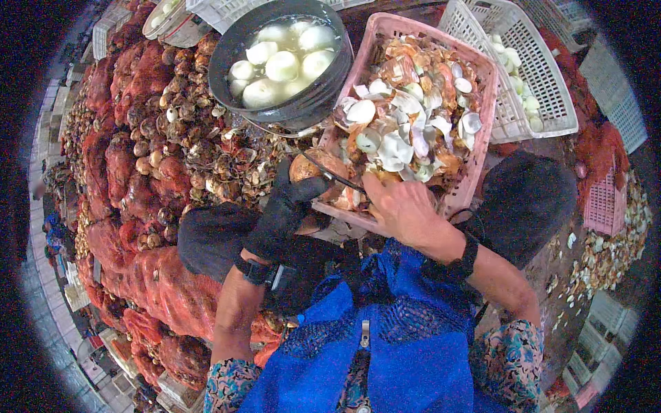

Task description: The recorder uses a small curved knife to peel onions, placing the peeled vegetables into a bucket of water.

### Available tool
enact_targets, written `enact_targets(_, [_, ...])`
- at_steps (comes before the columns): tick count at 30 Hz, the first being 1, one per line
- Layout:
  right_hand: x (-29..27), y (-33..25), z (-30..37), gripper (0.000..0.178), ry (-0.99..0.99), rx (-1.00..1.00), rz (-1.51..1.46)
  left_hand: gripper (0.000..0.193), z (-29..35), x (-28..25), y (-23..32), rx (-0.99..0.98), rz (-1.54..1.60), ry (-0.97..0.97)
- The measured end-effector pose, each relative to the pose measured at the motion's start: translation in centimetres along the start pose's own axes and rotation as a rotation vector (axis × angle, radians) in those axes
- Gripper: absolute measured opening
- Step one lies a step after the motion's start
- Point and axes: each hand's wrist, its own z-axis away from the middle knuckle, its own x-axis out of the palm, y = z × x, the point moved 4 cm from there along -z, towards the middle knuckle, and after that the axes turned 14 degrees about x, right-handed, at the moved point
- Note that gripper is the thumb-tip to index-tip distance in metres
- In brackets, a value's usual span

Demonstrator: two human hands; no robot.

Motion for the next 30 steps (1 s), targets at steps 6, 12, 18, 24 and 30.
enact_targets(6, [1.0, 0.3, -0.7, 0.018, -0.014, 0.013, 0.031, 0.055, 0.2, -0.3, -0.7, 0.281, -0.309, -0.119])
enact_targets(12, [2.3, 1.0, -2.4, 0.038, -0.052, 0.000, 0.030, 0.057, -0.3, 0.3, -1.0, -0.057, -0.011, 0.041])
enact_targets(18, [0.6, 0.1, -1.1, 0.060, -0.070, 0.132, 0.052, 0.059, -0.3, 0.5, -1.2, -0.037, -0.063, 0.034])
enact_targets(24, [3.3, 4.8, -4.5, 0.073, -0.006, 0.136, 0.118, 0.058, -0.2, 1.0, -1.0, 0.034, 0.077, -0.171])
enact_targets(30, [0.7, 3.4, -3.6, 0.058, -0.042, 0.359, -0.097, 0.060, 1.0, 1.8, 2.7, 0.341, -0.080, -0.100])
